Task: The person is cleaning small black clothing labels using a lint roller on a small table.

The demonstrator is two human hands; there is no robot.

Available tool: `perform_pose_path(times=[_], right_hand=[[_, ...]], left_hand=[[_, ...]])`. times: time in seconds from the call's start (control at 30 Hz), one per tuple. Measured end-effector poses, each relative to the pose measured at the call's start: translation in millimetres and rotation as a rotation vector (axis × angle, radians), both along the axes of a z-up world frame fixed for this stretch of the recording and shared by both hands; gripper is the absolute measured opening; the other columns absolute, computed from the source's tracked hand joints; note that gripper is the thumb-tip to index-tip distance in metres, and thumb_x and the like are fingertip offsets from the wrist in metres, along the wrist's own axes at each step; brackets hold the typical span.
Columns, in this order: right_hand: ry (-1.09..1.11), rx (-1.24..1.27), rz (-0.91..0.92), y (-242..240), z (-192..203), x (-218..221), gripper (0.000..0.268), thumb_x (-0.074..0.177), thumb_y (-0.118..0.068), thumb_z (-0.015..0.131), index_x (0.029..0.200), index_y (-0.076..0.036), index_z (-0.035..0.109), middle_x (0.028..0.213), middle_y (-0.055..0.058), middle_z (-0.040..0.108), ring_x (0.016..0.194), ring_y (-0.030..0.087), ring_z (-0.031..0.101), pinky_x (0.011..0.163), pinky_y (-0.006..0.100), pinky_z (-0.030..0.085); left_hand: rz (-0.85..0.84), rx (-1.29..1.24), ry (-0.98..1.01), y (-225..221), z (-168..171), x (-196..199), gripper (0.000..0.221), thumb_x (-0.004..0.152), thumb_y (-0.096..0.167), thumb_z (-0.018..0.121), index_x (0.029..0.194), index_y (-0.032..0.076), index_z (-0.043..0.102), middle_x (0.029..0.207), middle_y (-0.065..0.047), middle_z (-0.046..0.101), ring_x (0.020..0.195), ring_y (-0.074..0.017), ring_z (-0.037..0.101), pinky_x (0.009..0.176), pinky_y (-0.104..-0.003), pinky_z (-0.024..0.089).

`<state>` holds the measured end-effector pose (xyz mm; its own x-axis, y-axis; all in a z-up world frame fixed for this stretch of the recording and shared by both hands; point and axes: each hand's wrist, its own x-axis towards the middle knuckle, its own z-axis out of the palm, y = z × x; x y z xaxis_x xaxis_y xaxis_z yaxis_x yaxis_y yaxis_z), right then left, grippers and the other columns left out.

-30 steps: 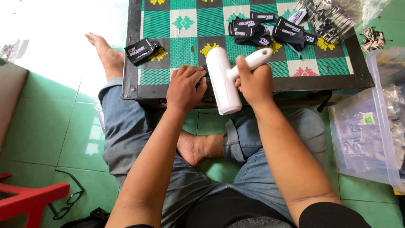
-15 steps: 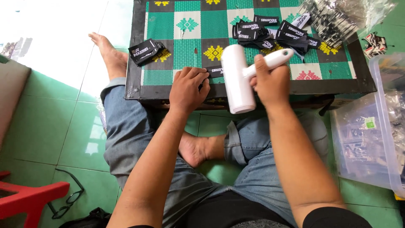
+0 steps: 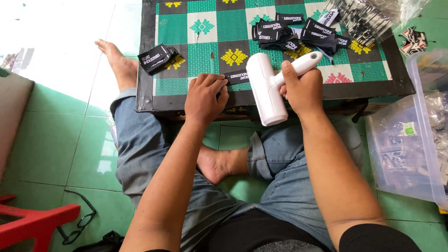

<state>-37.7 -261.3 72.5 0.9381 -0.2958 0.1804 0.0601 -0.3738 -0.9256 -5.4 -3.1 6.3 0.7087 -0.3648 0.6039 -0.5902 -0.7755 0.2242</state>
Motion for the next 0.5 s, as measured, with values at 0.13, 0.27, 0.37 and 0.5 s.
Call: perform_pose_path(times=[0.13,0.27,0.37,0.5], right_hand=[[0.021,0.073,-0.013,17,8,-2,0.054,0.109,-0.031,0.060,0.062,-0.005,0.066,0.049,0.007,0.060,0.039,0.012,0.060,0.044,0.025,0.053],[-0.010,0.215,0.047,28,-8,7,0.050,0.107,-0.030,0.060,0.066,-0.002,0.066,0.049,0.011,0.061,0.037,0.013,0.059,0.040,0.026,0.053],[-0.004,0.213,0.071,23,-22,10,0.049,0.107,-0.029,0.061,0.067,0.000,0.066,0.051,0.012,0.062,0.037,0.013,0.059,0.040,0.027,0.052],[0.011,0.233,0.050,2,-33,13,0.043,0.107,-0.027,0.059,0.075,0.002,0.064,0.055,0.012,0.063,0.040,0.012,0.060,0.041,0.026,0.054]], left_hand=[[0.017,0.015,-0.004,1,-7,1,0.018,0.097,0.024,0.066,0.106,0.018,0.079,0.108,0.002,0.071,0.108,-0.0176,0.063,0.089,-0.034,0.050],[0.002,0.005,-0.019,1,-6,4,0.019,0.096,0.023,0.066,0.107,0.017,0.079,0.108,0.001,0.071,0.107,-0.0191,0.063,0.089,-0.034,0.049],[0.000,0.004,-0.019,2,-6,5,0.019,0.096,0.023,0.065,0.107,0.017,0.079,0.109,0.001,0.071,0.108,-0.0196,0.063,0.089,-0.035,0.050],[-0.005,-0.002,0.013,1,-5,4,0.019,0.096,0.024,0.065,0.108,0.018,0.079,0.111,0.001,0.071,0.109,-0.0186,0.063,0.091,-0.033,0.049]])
